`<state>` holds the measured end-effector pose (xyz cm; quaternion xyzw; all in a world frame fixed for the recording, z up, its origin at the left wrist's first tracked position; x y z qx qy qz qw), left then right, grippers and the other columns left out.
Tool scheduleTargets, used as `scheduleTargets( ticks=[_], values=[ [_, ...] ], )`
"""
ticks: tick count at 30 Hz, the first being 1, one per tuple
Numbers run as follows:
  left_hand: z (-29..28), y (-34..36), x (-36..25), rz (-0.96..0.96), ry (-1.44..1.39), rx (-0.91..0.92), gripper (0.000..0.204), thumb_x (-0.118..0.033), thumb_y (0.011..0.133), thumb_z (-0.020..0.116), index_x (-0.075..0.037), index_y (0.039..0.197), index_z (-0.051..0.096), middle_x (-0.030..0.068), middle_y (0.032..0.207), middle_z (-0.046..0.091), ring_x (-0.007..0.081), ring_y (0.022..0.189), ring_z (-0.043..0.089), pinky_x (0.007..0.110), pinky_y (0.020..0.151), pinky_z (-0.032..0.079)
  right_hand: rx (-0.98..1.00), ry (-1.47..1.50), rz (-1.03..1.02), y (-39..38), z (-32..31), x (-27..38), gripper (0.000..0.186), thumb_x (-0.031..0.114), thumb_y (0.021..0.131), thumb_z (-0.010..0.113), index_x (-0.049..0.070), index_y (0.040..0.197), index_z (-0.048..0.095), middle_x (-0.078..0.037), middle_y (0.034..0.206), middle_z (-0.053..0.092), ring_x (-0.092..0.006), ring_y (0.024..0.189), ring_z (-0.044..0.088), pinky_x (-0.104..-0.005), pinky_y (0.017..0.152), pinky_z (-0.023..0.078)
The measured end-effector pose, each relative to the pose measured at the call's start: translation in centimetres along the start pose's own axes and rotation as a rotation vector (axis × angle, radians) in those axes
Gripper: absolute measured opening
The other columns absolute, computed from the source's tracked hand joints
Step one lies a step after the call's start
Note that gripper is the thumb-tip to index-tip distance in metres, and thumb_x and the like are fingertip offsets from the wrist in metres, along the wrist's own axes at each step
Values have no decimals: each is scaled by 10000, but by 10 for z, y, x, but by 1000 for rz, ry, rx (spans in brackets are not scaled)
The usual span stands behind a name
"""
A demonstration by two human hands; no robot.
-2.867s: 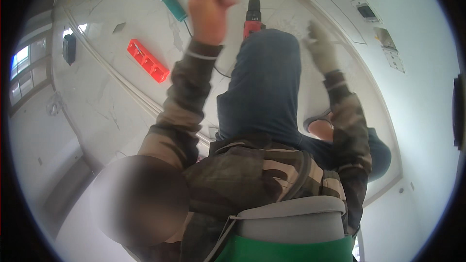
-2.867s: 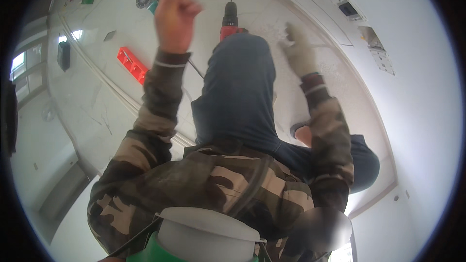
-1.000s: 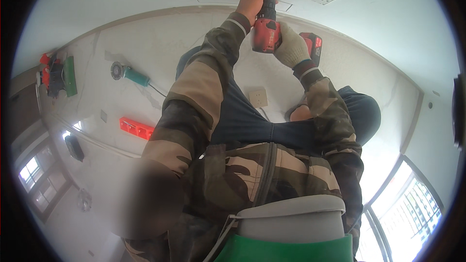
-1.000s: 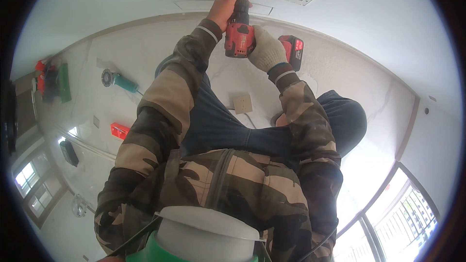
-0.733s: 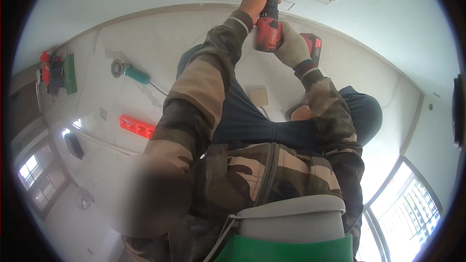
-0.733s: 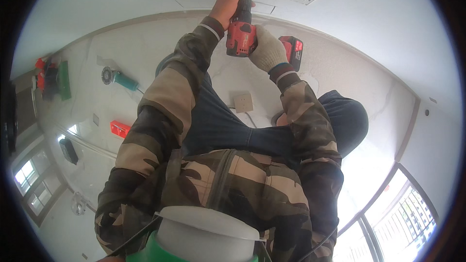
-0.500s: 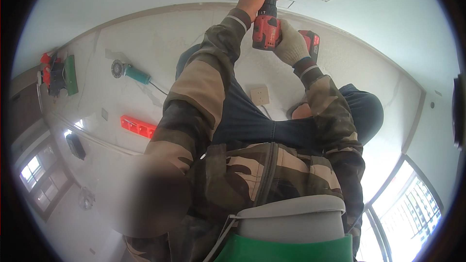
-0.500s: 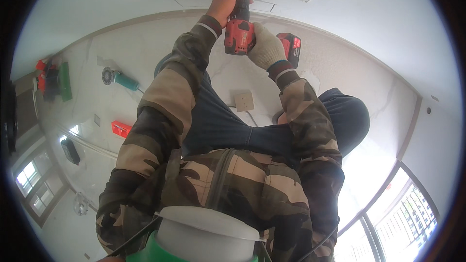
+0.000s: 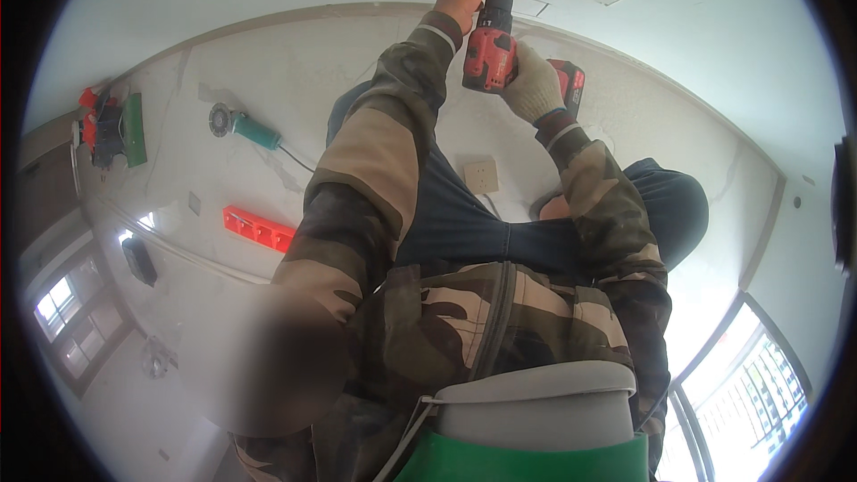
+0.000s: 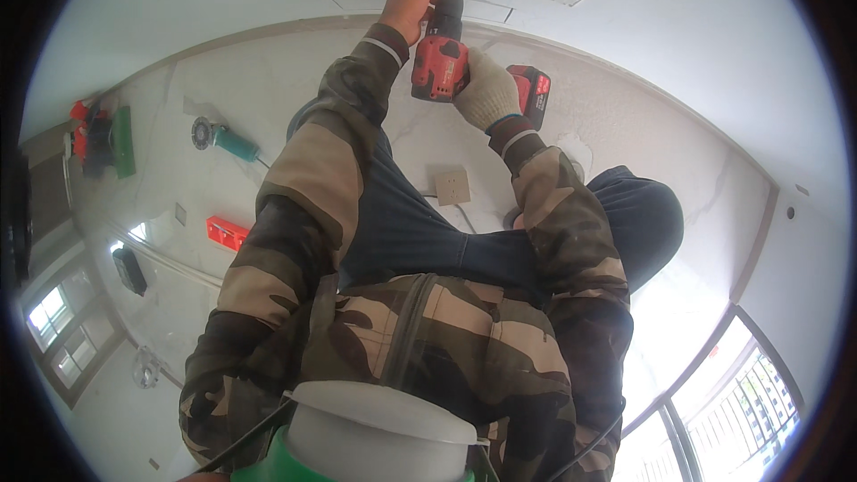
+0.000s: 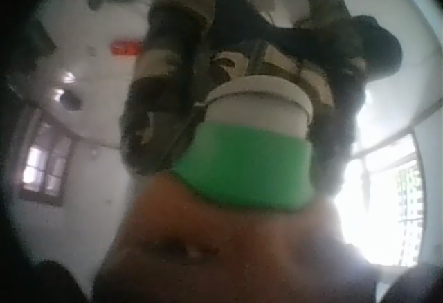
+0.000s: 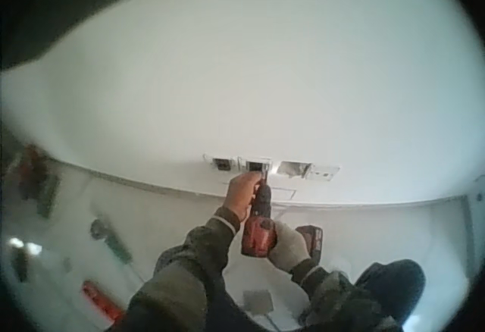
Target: The person is marking a wall for an electrical outlet and then using tools to prepare the site for installation.
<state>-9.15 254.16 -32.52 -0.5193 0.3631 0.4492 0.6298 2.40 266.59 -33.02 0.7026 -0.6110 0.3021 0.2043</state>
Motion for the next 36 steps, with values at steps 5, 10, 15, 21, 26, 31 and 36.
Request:
scheduleTargets(
  ticks=[5,10,15,21,26,31,36],
  values=[
    [6,4,0,-43,-75,30,206,-253,858,625,-71,949,656,19,877,640,106,740,542,291,587,450,-69,-84,-35,-4,-9,6,288,155,768,668,47,1001,538,-182,900,604,-393,859,606,-450,746,481],
    [10,5,4,-55,-92,51,232,-261,887,615,-53,983,653,39,908,668,102,742,548,282,600,451,-50,-122,5,-8,-12,10,285,185,772,664,48,988,537,-180,916,618,-386,874,617,-460,748,488],
    [12,9,14,-107,-60,100,278,-287,918,582,-44,1028,661,35,915,667,100,736,546,263,594,444,-75,41,82,-5,-23,8,338,223,764,690,43,1008,542,-181,917,643,-382,861,632,-452,742,500],
    [18,4,19,-163,-84,190,300,-299,939,556,-35,1033,664,41,939,672,106,751,576,251,588,448,-107,122,99,-22,-27,10,410,199,758,694,45,1097,523,-181,909,647,-377,866,636,-441,731,502],
    [17,-4,19,-165,-182,175,271,-237,932,569,6,1031,638,109,913,687,157,733,625,308,568,522,-94,-45,-32,-23,-17,25,394,166,760,665,42,1096,501,-185,975,622,-383,916,617,-458,753,491],
    [17,-7,6,-90,-260,229,250,-187,919,569,20,1045,629,133,909,686,163,736,629,327,593,548,-71,13,2,-13,-17,23,402,188,753,706,49,1068,499,-189,934,620,-386,887,619,-450,739,486],
    [14,-8,6,-102,-211,178,281,-226,923,584,-12,1097,634,98,945,676,135,734,602,300,606,533,-46,44,3,-12,-15,26,431,213,744,749,54,1056,498,-187,879,627,-375,858,631,-431,722,485]
  ],
)
Point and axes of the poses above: each hand's wrist, its own y-axis towards the middle knuckle, its own z-axis out of the palm, x = y × z, the point moved 9 cm from there along y, towards the middle knuckle
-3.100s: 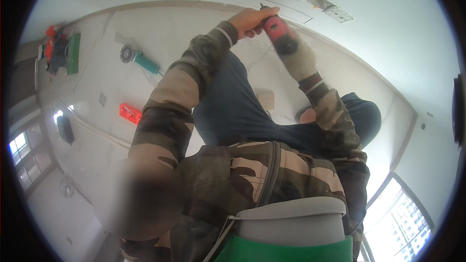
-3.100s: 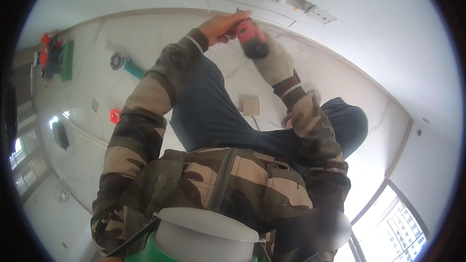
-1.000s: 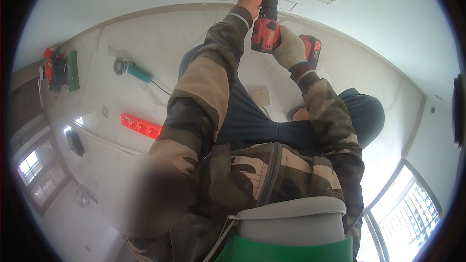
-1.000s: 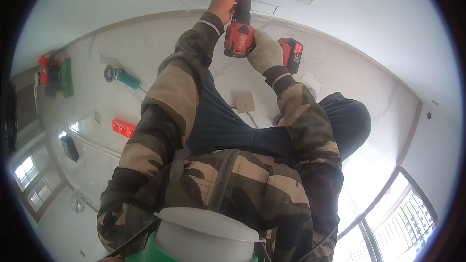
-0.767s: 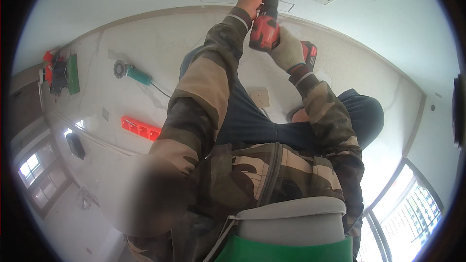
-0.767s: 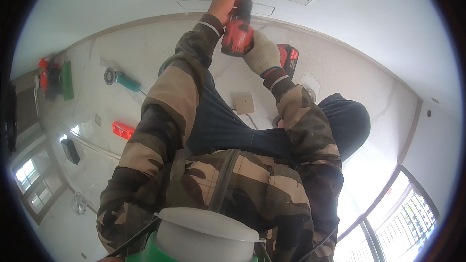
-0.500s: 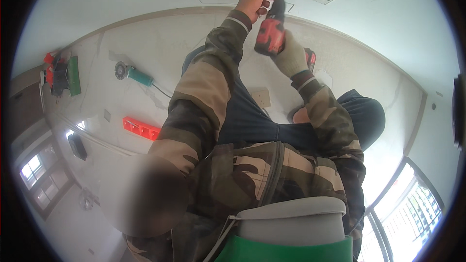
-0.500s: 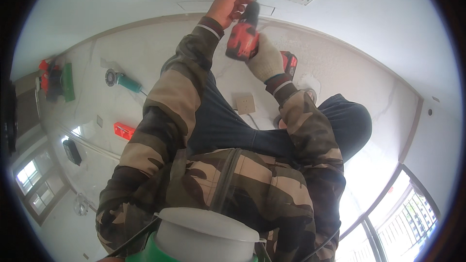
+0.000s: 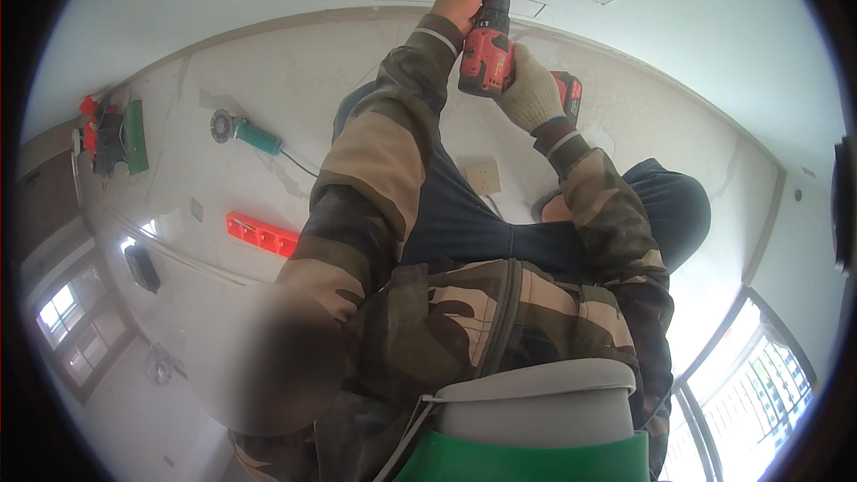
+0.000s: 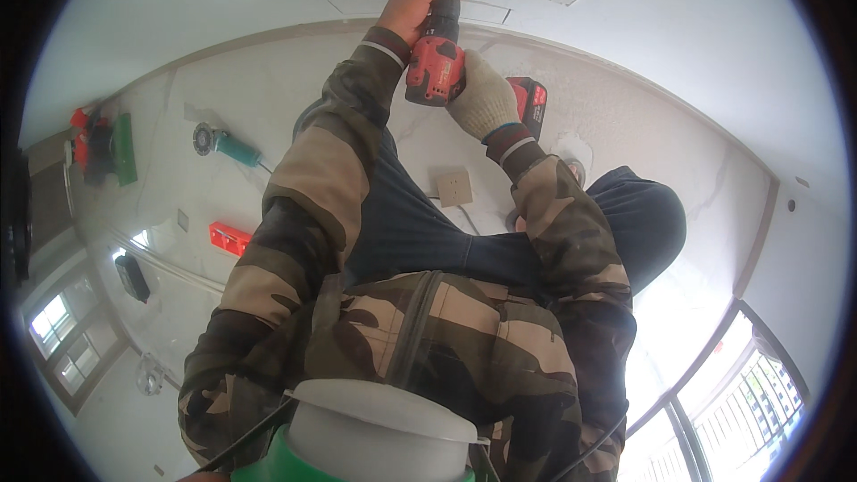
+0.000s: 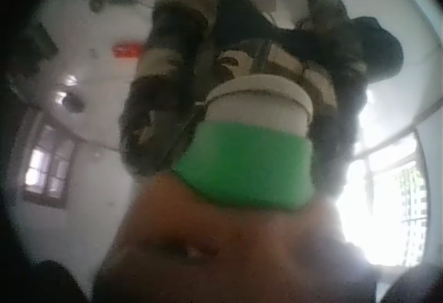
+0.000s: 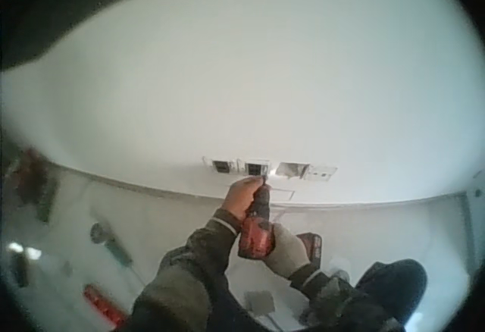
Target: The person is marking a wall for an electrical outlet and then using tools to prepare the site for installation.
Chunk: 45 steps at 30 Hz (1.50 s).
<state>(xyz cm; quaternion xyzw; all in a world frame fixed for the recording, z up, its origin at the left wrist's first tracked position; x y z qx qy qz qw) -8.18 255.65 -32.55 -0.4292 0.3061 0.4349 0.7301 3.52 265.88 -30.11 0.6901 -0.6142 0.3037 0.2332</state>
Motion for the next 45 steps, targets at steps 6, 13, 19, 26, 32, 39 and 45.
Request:
scheduleTargets(
  ticks=[6,13,19,26,32,39,45],
  values=[
    [3,-1,-1,1,-14,18,276,-220,909,604,-13,1089,635,98,933,674,141,738,604,306,604,532,-26,9,-24,-1,-5,0,457,219,735,762,53,1074,504,-177,886,634,-360,838,636,-419,724,489],
    [3,-2,-5,-5,-9,-18,277,-214,904,600,2,1077,627,106,947,680,144,745,608,297,600,526,-22,43,-18,1,-4,1,441,224,719,776,40,1032,525,-170,838,640,-363,808,639,-418,709,494],
    [-1,4,-7,46,-8,-12,261,-211,900,594,0,1050,627,96,950,675,132,736,595,284,606,513,-30,45,-3,-1,2,0,438,225,701,786,44,1012,537,-172,845,648,-364,813,641,-417,705,500],
    [-11,9,-3,41,96,-92,264,-234,884,618,-13,1024,655,44,928,606,127,768,570,292,632,491,-49,-84,14,-3,2,-2,456,250,698,791,60,1026,538,-165,848,648,-365,823,641,-440,705,497],
    [-12,16,1,17,69,-50,274,-223,902,600,-1,1048,665,52,910,624,130,762,574,282,635,493,-18,-64,9,-7,1,2,260,180,781,632,56,986,531,-176,901,620,-388,868,613,-473,732,479],
    [-11,10,1,-40,48,-31,261,-213,911,590,1,1040,664,69,885,656,135,749,584,278,652,496,-36,-81,-22,-6,1,6,302,182,790,625,48,1031,502,-175,921,617,-380,874,617,-477,741,484],
    [-11,3,-19,-9,51,-65,238,-184,899,560,1,1007,663,104,908,686,144,729,617,307,630,518,7,-123,-100,1,-9,16,299,174,801,608,38,1038,485,-184,908,617,-388,879,618,-479,740,488]
  ],
)
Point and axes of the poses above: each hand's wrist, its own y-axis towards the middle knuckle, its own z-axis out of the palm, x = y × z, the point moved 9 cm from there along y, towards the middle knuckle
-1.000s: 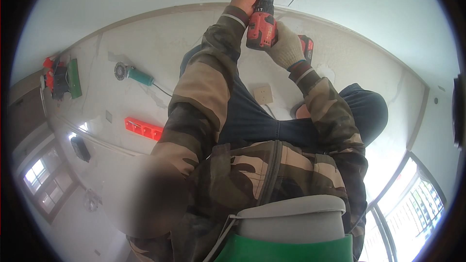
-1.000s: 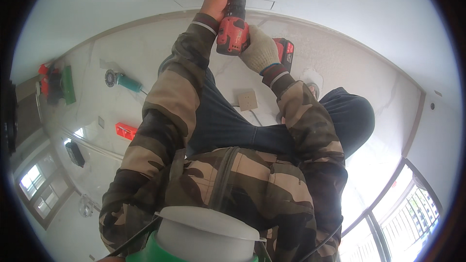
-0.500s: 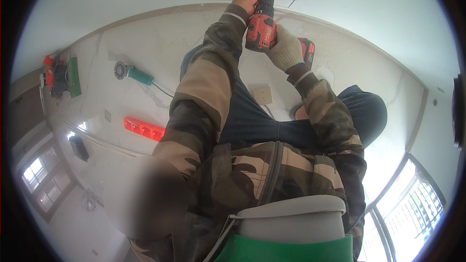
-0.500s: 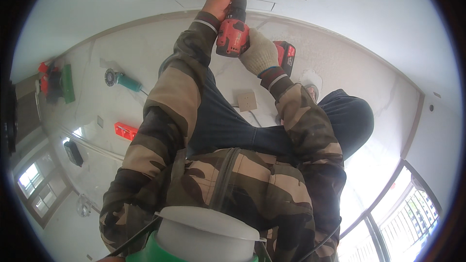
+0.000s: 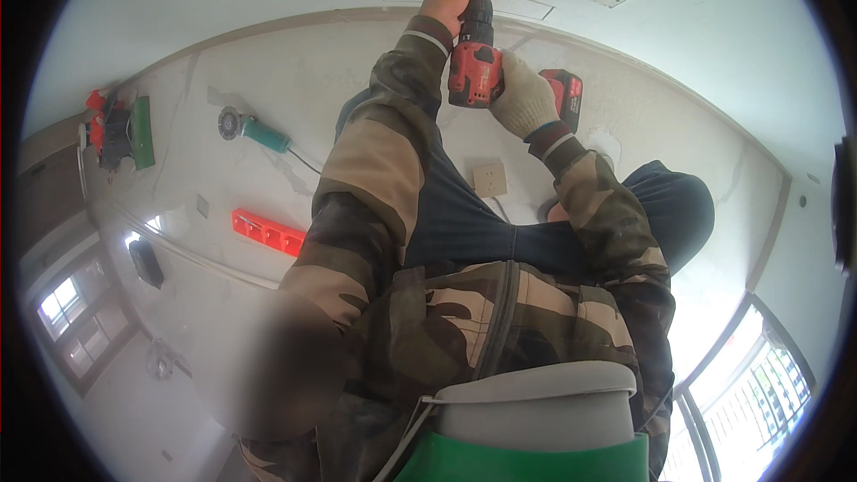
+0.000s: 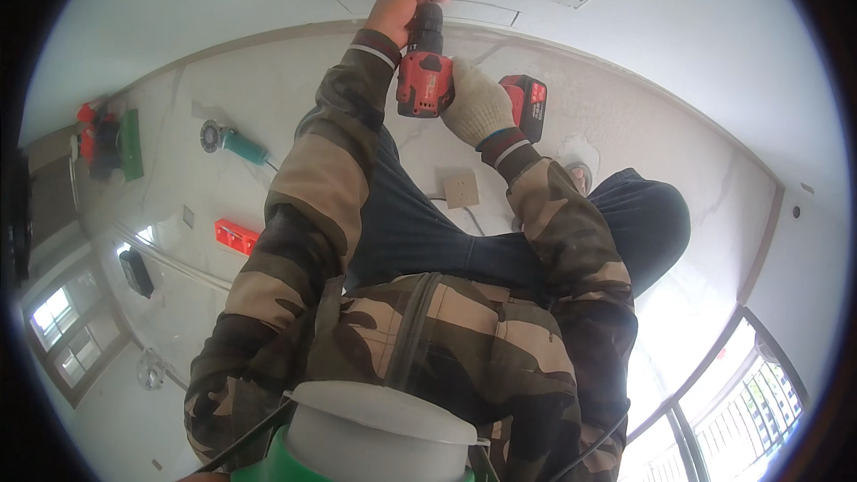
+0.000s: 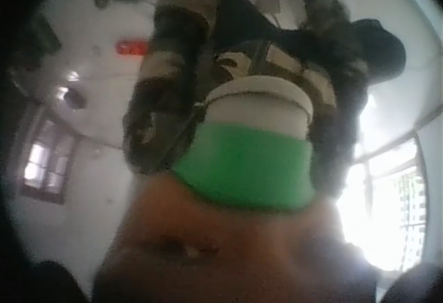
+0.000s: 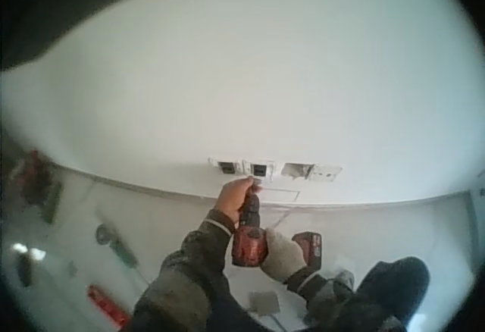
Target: The person is marking a wall for an electrical outlet and then using tools to prepare the site for installation.
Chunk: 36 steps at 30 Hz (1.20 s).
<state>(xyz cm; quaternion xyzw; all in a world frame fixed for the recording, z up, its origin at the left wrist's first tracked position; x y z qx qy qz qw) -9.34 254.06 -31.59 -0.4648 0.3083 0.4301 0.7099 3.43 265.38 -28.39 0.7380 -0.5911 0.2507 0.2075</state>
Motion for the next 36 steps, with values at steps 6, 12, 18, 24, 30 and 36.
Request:
scheduleTargets(
  ticks=[6,12,18,24,30,36],
  values=[
    [-3,-18,-10,98,-50,-3,243,-189,919,552,15,1011,645,116,921,691,150,723,616,303,614,527,64,-9,14,7,4,1,307,209,812,601,57,1053,486,-191,948,627,-390,900,621,-487,750,487],
    [0,-19,-12,115,-65,11,234,-180,925,543,17,1016,631,107,919,690,152,697,611,322,589,535,32,-3,6,10,6,-2,318,214,813,596,57,1078,516,-187,979,630,-389,915,623,-480,767,490],
    [3,-19,-10,109,32,78,290,-231,941,545,-6,1108,622,89,1004,684,136,798,599,291,680,520,7,22,25,8,7,-3,324,216,806,608,56,1077,528,-186,968,630,-388,910,624,-479,764,489],
    [7,-17,-14,112,26,73,296,-243,947,545,-4,1103,623,87,1003,681,125,784,591,286,661,520,11,25,22,8,4,0,300,215,800,615,54,1040,533,-185,953,630,-387,905,623,-472,757,487],
    [9,-12,-14,119,66,132,303,-255,954,537,-4,1096,629,86,1006,679,117,777,584,278,659,521,-34,62,53,3,2,4,296,211,789,628,53,1025,547,-185,940,631,-385,900,623,-468,756,487],
    [10,-14,-13,106,92,125,299,-255,953,536,-11,1095,635,78,1003,679,114,758,583,275,659,521,-10,111,92,1,4,4,307,193,789,624,48,1050,553,-187,932,633,-385,901,622,-472,757,485]
  ],
)
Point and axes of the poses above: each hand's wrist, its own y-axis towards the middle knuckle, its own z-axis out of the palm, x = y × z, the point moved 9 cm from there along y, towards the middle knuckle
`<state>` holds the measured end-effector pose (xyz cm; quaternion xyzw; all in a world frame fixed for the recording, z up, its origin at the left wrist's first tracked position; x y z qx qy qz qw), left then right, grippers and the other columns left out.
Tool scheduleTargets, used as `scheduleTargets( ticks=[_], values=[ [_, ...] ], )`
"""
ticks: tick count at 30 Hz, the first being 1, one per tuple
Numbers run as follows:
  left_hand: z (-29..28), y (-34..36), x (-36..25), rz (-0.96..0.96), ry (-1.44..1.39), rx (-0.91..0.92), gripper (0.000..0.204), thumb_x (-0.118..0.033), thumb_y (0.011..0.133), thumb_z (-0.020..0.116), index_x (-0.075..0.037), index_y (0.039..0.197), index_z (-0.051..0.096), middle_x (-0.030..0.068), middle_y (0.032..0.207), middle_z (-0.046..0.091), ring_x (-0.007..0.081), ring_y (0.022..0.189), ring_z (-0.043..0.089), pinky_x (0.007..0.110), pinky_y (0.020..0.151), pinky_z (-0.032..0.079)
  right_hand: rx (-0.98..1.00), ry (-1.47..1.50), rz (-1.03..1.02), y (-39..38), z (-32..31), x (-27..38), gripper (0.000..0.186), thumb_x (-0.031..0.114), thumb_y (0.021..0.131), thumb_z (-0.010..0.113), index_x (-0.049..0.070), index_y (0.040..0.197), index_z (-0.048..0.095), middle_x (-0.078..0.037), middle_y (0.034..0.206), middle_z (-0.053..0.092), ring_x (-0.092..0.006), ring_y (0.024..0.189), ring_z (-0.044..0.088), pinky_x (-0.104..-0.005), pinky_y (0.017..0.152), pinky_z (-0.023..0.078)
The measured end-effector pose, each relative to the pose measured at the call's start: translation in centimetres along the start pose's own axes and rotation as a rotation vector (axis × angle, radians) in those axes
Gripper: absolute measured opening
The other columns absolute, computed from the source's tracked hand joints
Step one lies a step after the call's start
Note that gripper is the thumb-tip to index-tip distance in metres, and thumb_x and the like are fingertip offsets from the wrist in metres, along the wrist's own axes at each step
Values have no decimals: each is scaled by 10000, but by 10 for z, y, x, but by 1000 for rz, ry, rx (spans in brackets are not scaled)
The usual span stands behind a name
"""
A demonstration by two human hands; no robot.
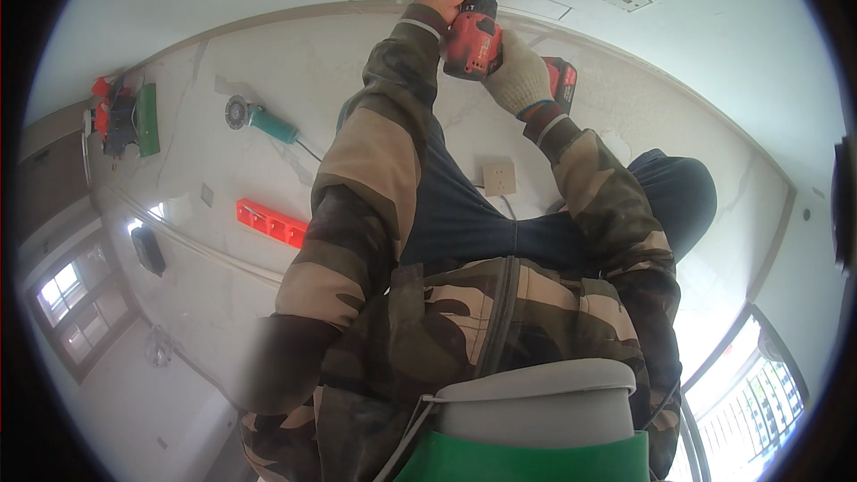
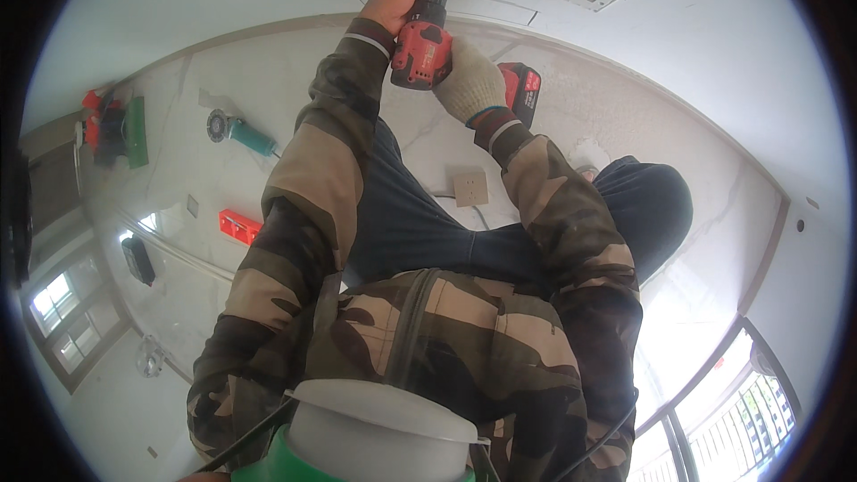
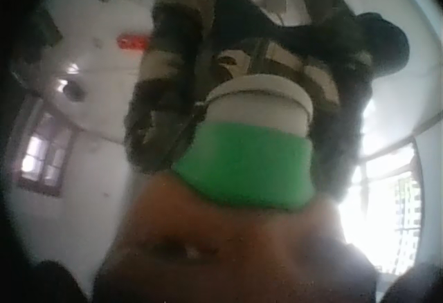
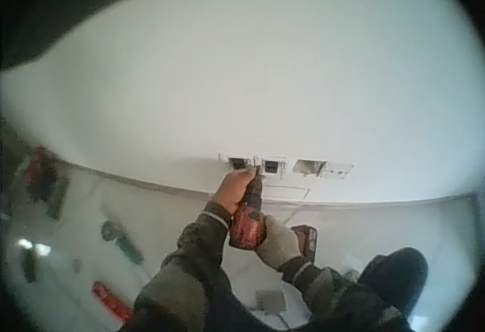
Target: The person is marking a wall for an electrical outlet and then using tools to prepare the site for installation.
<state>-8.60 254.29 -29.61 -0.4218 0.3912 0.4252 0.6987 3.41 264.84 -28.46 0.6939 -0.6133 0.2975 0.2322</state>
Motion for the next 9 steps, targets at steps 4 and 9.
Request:
scheduleTargets(
  ticks=[4,9],
  values=[
    [-3,3,2,-9,23,9,302,-262,948,543,-14,1094,634,75,1000,679,120,761,590,289,650,527,-22,29,-7,0,0,1,294,193,786,625,49,1032,555,-188,923,633,-387,893,623,-476,754,484],
    [-13,0,3,-32,85,-80,328,-277,946,546,-17,1137,606,81,1027,681,156,858,633,297,712,547,49,-28,36,1,1,0,331,195,789,619,47,1077,556,-199,947,634,-386,909,623,-469,778,486]
  ],
)
Point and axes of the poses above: each hand's wrist, its own y-axis towards the middle knuckle, its own z-axis out of the palm, x = y × z, the point moved 9 cm from there along y, towards the middle knuckle
